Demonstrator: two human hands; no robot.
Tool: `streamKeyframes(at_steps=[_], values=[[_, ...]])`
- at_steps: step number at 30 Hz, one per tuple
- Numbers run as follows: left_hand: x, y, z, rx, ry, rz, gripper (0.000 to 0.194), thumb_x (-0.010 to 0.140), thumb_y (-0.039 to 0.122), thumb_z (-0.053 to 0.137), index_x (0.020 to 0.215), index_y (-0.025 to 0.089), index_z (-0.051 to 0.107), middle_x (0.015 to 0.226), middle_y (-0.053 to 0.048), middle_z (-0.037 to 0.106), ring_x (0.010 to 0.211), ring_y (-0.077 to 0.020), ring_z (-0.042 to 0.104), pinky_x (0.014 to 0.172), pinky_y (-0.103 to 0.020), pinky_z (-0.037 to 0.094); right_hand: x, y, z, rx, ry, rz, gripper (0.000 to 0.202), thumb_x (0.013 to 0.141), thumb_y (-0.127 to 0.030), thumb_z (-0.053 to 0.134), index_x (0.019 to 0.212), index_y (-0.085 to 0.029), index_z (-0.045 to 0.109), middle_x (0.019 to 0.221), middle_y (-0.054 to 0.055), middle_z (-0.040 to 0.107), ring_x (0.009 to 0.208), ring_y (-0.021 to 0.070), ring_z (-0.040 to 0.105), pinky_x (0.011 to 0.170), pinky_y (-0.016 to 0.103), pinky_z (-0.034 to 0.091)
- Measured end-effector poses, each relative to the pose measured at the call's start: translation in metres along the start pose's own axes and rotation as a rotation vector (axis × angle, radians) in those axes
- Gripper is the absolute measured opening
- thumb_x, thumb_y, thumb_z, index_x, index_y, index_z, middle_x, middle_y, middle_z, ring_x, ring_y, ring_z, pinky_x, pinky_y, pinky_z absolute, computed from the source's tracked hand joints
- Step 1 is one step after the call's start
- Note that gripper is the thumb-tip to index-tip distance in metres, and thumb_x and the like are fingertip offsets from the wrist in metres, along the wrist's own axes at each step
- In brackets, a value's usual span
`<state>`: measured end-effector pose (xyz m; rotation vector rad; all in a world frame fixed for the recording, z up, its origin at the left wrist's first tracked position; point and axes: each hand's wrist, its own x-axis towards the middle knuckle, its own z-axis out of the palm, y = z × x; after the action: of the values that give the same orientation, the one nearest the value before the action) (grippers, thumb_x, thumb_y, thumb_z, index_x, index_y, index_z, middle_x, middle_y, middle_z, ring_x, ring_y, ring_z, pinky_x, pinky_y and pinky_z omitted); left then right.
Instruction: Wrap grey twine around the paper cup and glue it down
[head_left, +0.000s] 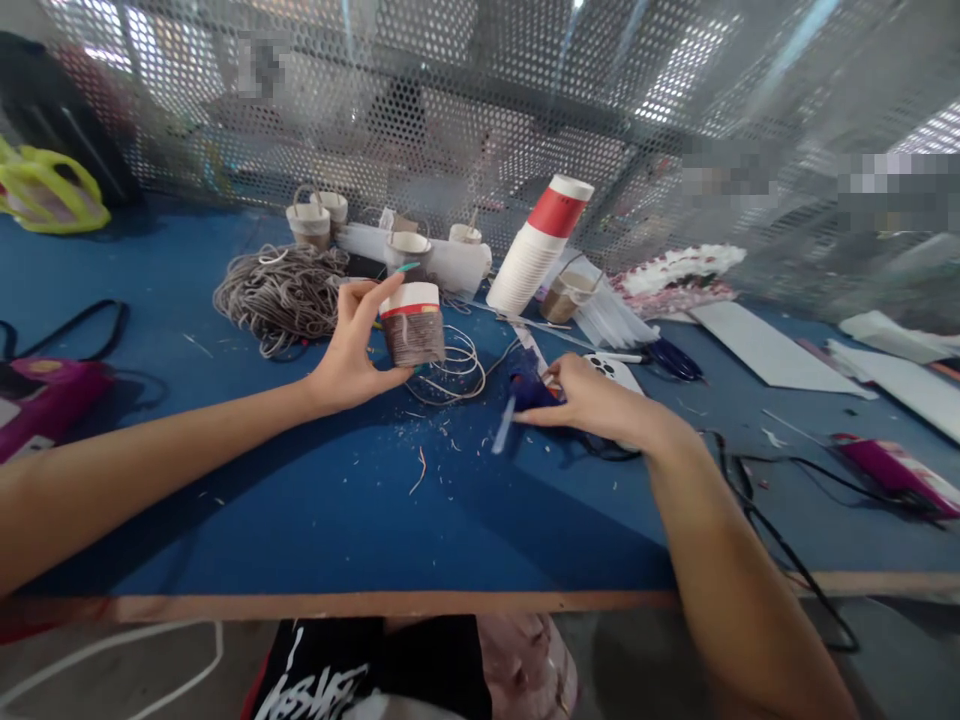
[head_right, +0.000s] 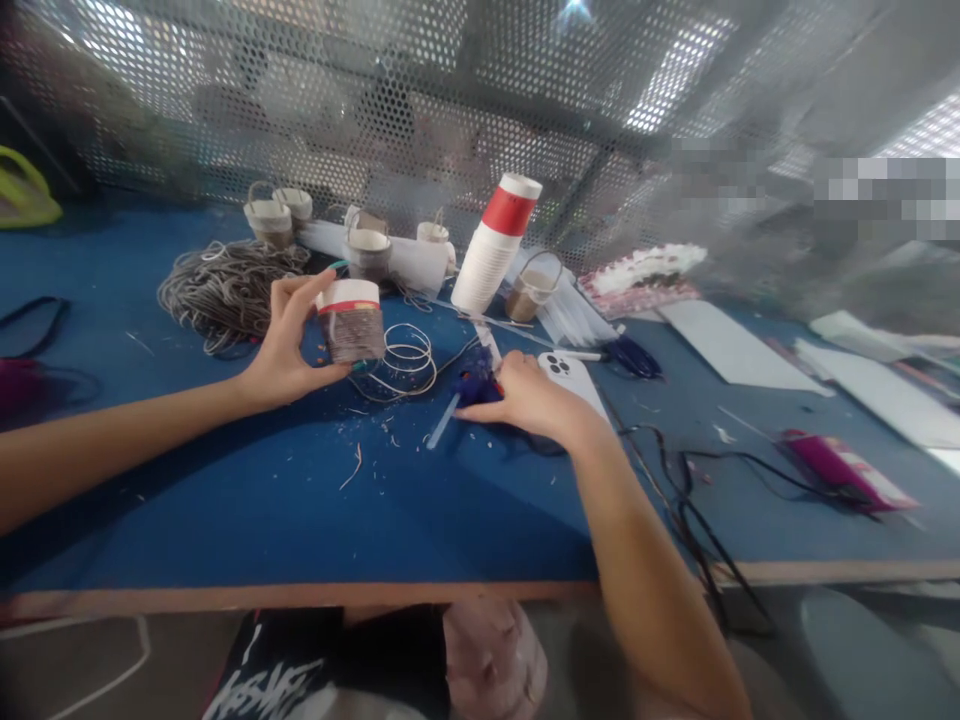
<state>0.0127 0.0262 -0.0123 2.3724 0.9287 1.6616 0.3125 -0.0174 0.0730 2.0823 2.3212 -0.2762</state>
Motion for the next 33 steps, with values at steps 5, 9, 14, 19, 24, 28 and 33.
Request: streamKeyframes(at_steps=[5, 9, 14, 19, 24, 28, 33], values=[[0.0, 0.008, 0.001, 0.138, -0.008, 0.006, 0.101, 0.068, 0.024, 0.077, 0.152, 0.029, 0.021, 0.131, -0.011, 0.039, 0.126, -0.0318, 0.039, 0.113, -0.056, 0.035, -0.015, -0.028, -0.01, 0.214, 0.441, -0.108, 0.058, 0.064, -0.067, 0.072, 0.095, -0.02, 0.053, 0.101, 0.013, 0.061, 0.094, 0.0317, 0.06, 0.078, 0.048, 0.05], [-0.002, 0.01, 0.002, 0.207, -0.026, -0.018, 0.099, 0.069, 0.027, 0.076, 0.152, 0.029, 0.022, 0.128, -0.012, 0.04, 0.122, -0.0333, 0.04, 0.108, -0.055, 0.035, -0.016, -0.082, 0.014, 0.293, 0.616, -0.506, 0.035, 0.085, -0.052, 0.058, 0.099, -0.02, 0.055, 0.099, 0.01, 0.064, 0.098, 0.0262, 0.057, 0.085, 0.044, 0.05], [-0.002, 0.011, 0.002, 0.265, -0.025, -0.01, 0.094, 0.071, 0.038, 0.074, 0.15, 0.026, 0.025, 0.124, -0.013, 0.043, 0.118, -0.0337, 0.042, 0.104, -0.054, 0.033, -0.001, -0.113, 0.047, -0.08, 0.857, -0.502, 0.031, 0.087, -0.036, 0.053, 0.103, -0.01, 0.058, 0.103, 0.018, 0.059, 0.099, 0.031, 0.05, 0.088, 0.05, 0.046], [-0.002, 0.013, 0.002, 0.266, -0.038, 0.032, 0.088, 0.073, 0.036, 0.071, 0.149, 0.025, 0.027, 0.122, -0.012, 0.042, 0.116, -0.0317, 0.044, 0.103, -0.051, 0.034, 0.009, -0.107, 0.054, -0.298, 1.104, -0.514, 0.016, 0.088, -0.022, 0.052, 0.095, -0.014, 0.064, 0.096, 0.014, 0.059, 0.093, 0.0273, 0.048, 0.079, 0.041, 0.047], [-0.001, 0.018, 0.001, 0.256, -0.047, 0.03, 0.088, 0.072, 0.034, 0.071, 0.148, 0.025, 0.028, 0.122, -0.011, 0.041, 0.116, -0.0315, 0.043, 0.104, -0.053, 0.034, 0.005, -0.097, 0.041, -0.089, 1.129, -0.605, 0.018, 0.089, -0.023, 0.045, 0.091, -0.018, 0.063, 0.102, 0.012, 0.063, 0.098, 0.0269, 0.052, 0.086, 0.046, 0.045], [0.0, 0.017, -0.002, 0.143, -0.145, 0.049, 0.086, 0.072, 0.034, 0.071, 0.148, 0.026, 0.031, 0.121, -0.011, 0.043, 0.116, -0.0308, 0.044, 0.105, -0.052, 0.036, 0.002, -0.09, 0.027, 0.432, 0.827, -0.655, 0.019, 0.091, -0.027, 0.042, 0.088, -0.021, 0.059, 0.096, 0.007, 0.068, 0.093, 0.0215, 0.063, 0.089, 0.043, 0.047], [0.001, 0.011, -0.004, -0.041, -0.226, 0.067, 0.094, 0.067, 0.029, 0.074, 0.149, 0.028, 0.028, 0.126, -0.01, 0.045, 0.118, -0.031, 0.045, 0.106, -0.053, 0.039, 0.006, -0.082, 0.011, 1.186, 0.263, -0.417, 0.017, 0.084, -0.038, 0.047, 0.083, -0.023, 0.055, 0.062, -0.002, 0.055, 0.049, 0.0134, 0.052, 0.052, 0.032, 0.046]])
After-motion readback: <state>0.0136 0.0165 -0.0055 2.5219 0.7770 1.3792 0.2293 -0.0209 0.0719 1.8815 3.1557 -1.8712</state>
